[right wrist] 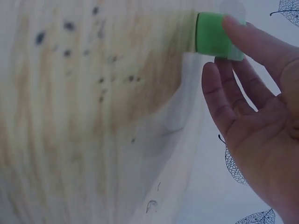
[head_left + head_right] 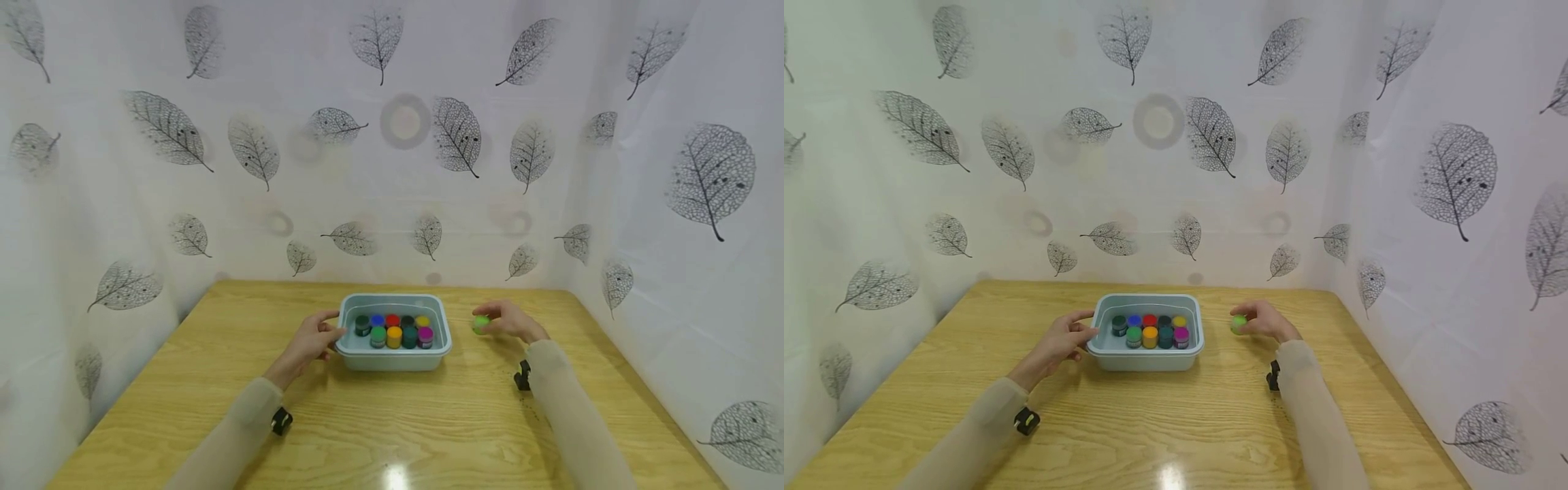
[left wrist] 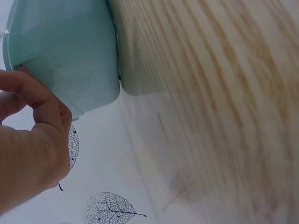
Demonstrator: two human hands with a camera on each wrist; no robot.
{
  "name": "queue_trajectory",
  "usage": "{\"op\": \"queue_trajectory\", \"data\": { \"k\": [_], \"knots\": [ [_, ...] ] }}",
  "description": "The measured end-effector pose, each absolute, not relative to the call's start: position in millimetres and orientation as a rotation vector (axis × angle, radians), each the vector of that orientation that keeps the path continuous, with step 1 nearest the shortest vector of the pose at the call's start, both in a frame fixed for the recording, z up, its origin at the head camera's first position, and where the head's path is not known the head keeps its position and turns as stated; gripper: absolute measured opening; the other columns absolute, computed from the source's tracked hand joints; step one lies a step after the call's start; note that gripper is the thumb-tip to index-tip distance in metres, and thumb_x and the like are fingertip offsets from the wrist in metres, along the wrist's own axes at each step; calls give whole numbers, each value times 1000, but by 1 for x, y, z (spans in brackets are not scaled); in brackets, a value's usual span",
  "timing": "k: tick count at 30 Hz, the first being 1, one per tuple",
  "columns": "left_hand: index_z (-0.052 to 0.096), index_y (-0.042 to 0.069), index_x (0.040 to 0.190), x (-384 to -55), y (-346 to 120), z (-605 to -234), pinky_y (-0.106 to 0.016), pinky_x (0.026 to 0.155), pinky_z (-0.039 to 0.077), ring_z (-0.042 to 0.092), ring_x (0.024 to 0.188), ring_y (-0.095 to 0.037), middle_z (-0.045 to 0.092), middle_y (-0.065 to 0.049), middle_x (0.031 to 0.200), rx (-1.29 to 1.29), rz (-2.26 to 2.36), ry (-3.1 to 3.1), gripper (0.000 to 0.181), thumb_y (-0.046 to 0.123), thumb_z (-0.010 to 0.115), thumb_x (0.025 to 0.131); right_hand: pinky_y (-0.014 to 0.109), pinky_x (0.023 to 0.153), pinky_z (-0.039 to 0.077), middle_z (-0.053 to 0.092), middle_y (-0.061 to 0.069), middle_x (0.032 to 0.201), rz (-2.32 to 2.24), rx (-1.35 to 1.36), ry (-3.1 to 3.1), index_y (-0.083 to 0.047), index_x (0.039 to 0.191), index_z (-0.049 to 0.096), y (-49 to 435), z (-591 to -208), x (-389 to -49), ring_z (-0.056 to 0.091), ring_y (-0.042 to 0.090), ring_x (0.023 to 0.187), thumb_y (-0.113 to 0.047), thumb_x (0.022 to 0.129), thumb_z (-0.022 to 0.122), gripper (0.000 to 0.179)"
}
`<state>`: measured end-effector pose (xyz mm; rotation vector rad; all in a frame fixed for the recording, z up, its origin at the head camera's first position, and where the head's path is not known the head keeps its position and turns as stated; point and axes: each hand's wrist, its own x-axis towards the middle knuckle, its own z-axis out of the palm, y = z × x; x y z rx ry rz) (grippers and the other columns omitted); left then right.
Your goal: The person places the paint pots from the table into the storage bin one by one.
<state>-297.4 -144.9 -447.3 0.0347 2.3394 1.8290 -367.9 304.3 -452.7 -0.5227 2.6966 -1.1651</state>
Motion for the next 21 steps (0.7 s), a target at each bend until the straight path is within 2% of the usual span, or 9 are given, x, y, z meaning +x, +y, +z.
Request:
{"op": "queue_trajectory", "data": {
  "k": [4,7,14,18,21],
  "knots": [
    [45,8,145,-297,-145,-448,-22,48,48,62,68,-15,62,-22,105,24,1830,2341,53,14,63,95,41,91,54,63,26,122,-1153,-606,2692,7,129,57,306,-458,-370,61,35,106,-1,83,73,50],
    [45,7,144,-298,-145,-449,-21,48,47,62,68,-15,62,-22,105,28,1835,2341,53,13,63,95,39,89,55,63,26,122,-1139,-591,2699,7,128,58,306,-460,-371,62,35,105,-4,84,74,49],
    [45,6,144,-297,-147,-450,-21,47,47,62,67,-14,64,-22,103,50,1833,2345,52,13,63,95,34,90,53,67,18,115,-1207,-446,2681,3,120,63,298,-459,-366,62,25,101,-15,84,78,43],
    [45,8,144,-298,-147,-449,-21,48,48,63,68,-15,63,-22,104,42,1830,2340,52,13,63,95,34,93,52,65,19,118,-1287,-412,2655,4,122,59,296,-460,-363,61,22,104,-16,84,77,47],
    [45,8,144,-298,-146,-448,-22,48,48,63,68,-16,63,-21,103,37,1831,2336,52,13,62,96,33,90,54,65,20,118,-1377,-399,2599,6,122,54,295,-461,-364,63,20,102,-15,84,76,49]
  ]
}}
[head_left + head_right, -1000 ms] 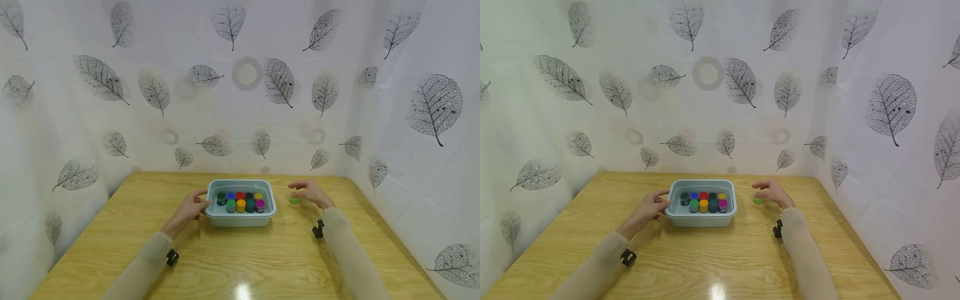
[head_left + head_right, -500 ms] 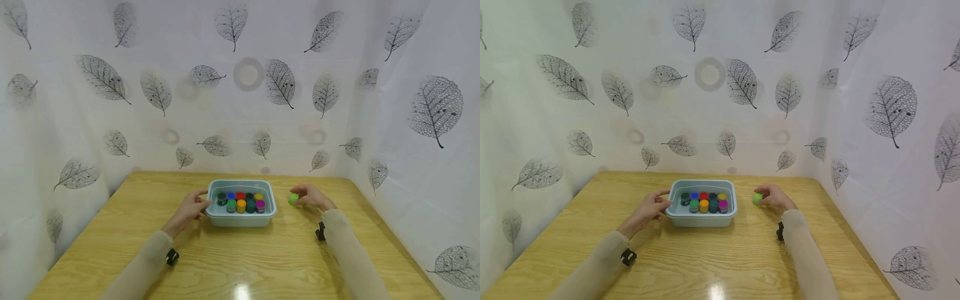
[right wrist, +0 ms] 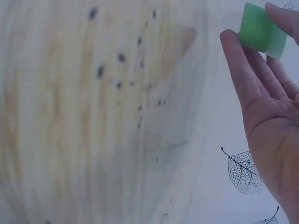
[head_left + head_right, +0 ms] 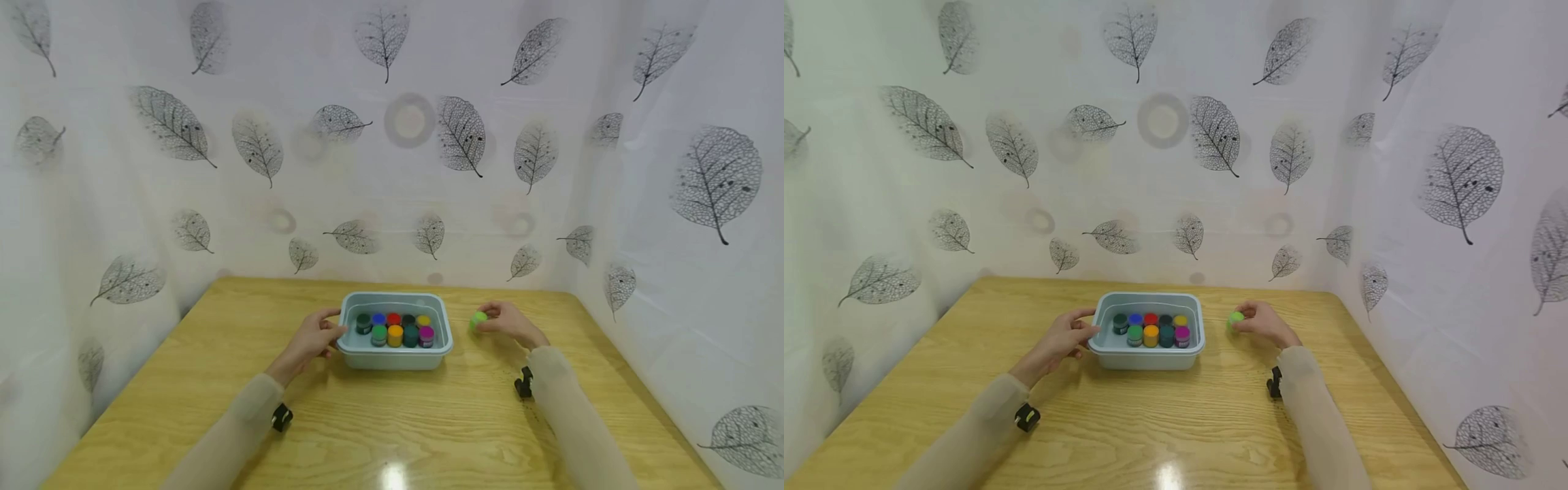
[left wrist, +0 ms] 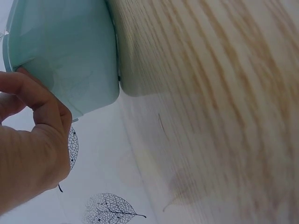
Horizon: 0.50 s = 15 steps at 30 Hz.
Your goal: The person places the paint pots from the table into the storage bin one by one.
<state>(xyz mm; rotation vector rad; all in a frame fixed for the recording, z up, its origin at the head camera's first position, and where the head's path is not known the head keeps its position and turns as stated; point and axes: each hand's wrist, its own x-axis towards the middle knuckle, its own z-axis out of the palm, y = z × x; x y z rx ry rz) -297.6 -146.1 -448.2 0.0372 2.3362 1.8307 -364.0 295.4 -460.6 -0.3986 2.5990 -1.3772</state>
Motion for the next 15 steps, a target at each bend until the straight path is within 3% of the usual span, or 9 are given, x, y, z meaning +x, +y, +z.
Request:
{"op": "queue_trajectory", "data": {
  "k": [6,15],
  "knots": [
    [44,7,145,-298,-147,-447,-22,47,48,63,68,-16,63,-21,102,34,1818,2340,52,13,62,96,40,89,57,68,16,110,-1582,-402,2428,2,122,48,288,-455,-360,67,22,94,-13,84,76,49],
    [44,8,145,-298,-145,-446,-23,48,48,63,69,-16,63,-21,103,32,1802,2350,53,14,63,96,58,100,47,67,11,112,-1810,-445,2324,8,134,48,271,-451,-353,62,44,110,-15,90,71,55]
  ]
}}
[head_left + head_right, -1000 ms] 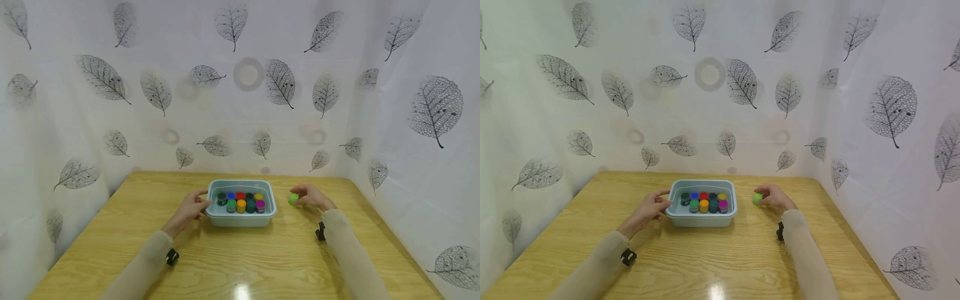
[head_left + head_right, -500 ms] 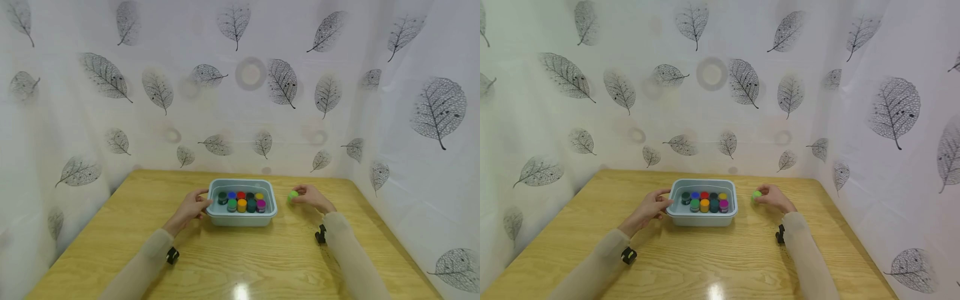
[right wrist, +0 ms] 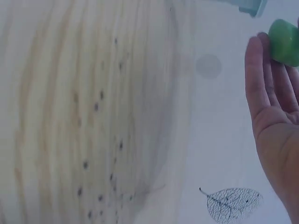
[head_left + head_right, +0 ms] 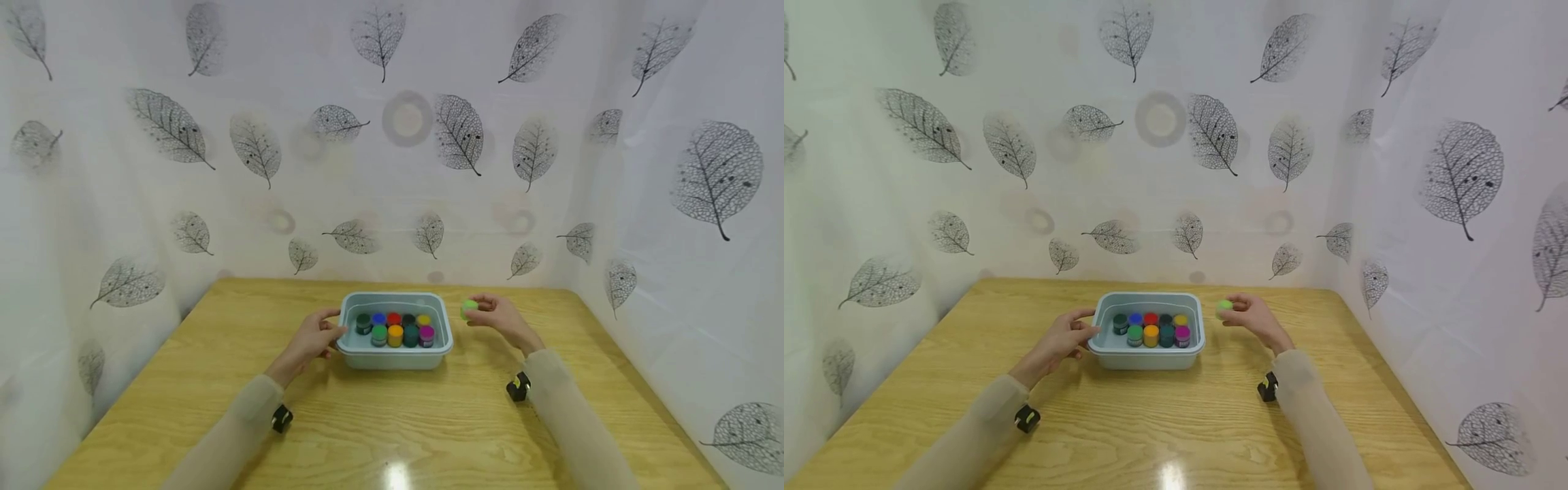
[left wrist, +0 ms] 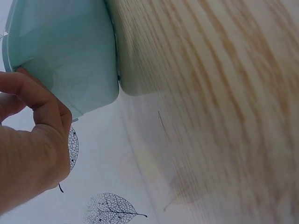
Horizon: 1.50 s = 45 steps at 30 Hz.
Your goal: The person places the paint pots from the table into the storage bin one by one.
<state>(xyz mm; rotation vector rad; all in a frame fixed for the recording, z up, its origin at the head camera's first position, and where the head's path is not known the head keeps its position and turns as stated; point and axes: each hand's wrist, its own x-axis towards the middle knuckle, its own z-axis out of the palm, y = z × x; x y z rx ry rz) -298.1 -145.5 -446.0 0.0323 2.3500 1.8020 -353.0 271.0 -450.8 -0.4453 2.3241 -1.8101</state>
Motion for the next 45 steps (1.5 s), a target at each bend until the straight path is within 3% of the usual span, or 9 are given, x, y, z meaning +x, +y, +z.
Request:
{"op": "queue_trajectory", "data": {
  "k": [5,9,12,21,28,38,45],
  "knots": [
    [45,8,144,-297,-145,-448,-23,48,48,62,68,-16,63,-21,102,14,1804,2360,52,14,63,96,49,96,54,67,5,109,-1936,-406,2327,9,134,49,255,-445,-346,66,33,104,-17,92,70,54],
    [44,7,144,-297,-144,-448,-22,47,47,62,67,-15,63,-21,101,24,1814,2359,52,13,63,96,33,86,59,67,-3,101,-2021,-382,2312,10,133,50,241,-440,-342,67,13,93,-16,92,70,53],
    [44,7,144,-297,-144,-448,-22,47,47,62,67,-15,64,-22,103,34,1819,2349,52,14,63,96,31,85,59,67,-5,97,-2053,-352,2309,9,130,53,230,-435,-339,65,9,90,-15,90,72,50],
    [45,10,144,-297,-142,-446,-23,47,47,62,67,-16,64,-23,105,26,1835,2338,52,14,63,95,41,89,57,70,-2,95,-1931,-342,2396,4,123,64,196,-423,-329,66,13,88,-21,86,77,47],
    [45,9,144,-298,-143,-445,-22,46,46,62,67,-16,63,-21,102,31,1834,2344,52,13,62,96,56,94,52,72,2,99,-1863,-385,2422,-4,119,69,170,-421,-328,68,23,89,-22,82,80,43],
    [45,6,144,-297,-144,-447,-21,46,45,62,67,-14,64,-21,102,35,1836,2333,52,14,63,96,39,83,57,72,2,99,-1691,-523,2484,-13,111,73,139,-425,-327,65,15,88,-26,81,82,35],
    [45,6,144,-296,-145,-447,-21,46,45,62,66,-14,64,-21,102,40,1840,2339,52,13,62,96,45,88,57,73,3,106,-1626,-542,2453,-16,113,73,118,-422,-324,67,14,94,-28,80,82,37]
  ]
}}
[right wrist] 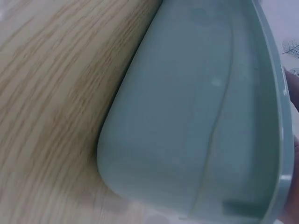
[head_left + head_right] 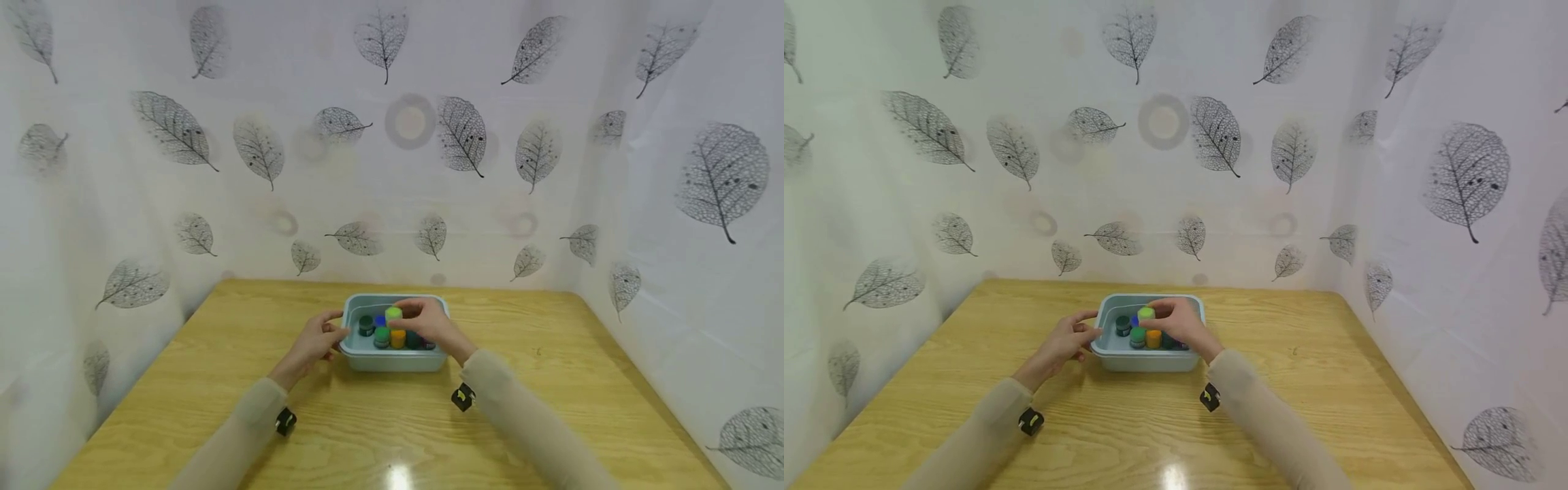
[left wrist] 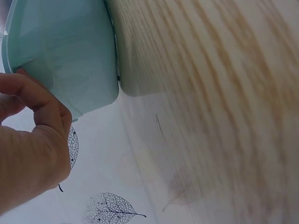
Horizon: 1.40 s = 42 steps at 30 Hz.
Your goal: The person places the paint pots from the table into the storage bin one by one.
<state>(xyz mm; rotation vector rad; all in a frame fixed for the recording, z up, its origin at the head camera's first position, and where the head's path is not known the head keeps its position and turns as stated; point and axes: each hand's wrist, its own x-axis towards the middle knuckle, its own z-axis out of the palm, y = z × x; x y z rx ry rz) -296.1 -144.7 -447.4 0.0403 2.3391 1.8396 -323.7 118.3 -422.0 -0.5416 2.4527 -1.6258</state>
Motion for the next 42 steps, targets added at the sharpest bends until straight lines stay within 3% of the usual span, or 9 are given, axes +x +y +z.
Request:
{"op": "queue_trajectory", "data": {
  "k": [6,12,32,42],
  "knots": [
    [44,4,144,-296,-146,-448,-21,45,45,61,65,-13,65,-22,101,41,1851,2344,52,12,62,95,33,83,58,73,2,107,-1523,-533,2516,-15,116,71,105,-424,-324,67,14,97,-31,81,81,40],
    [44,6,144,-296,-146,-447,-21,46,45,61,68,-14,64,-21,103,6,1839,2351,52,13,62,96,39,85,58,71,3,109,-1516,-551,2473,-14,116,70,95,-427,-329,66,16,98,-28,82,81,39],
    [43,5,144,-292,-144,-446,-21,44,44,61,65,-13,66,-19,97,25,1859,2327,54,14,64,94,25,81,57,73,8,110,-1148,-793,2632,-5,114,72,65,-436,-341,69,17,93,-14,77,84,40],
    [44,4,143,-293,-143,-445,-21,44,43,60,65,-13,66,-19,96,51,1856,2341,54,15,64,95,27,82,56,73,7,106,-1063,-806,2617,-4,115,71,59,-438,-345,66,14,91,-11,77,83,40]
  ]
}}
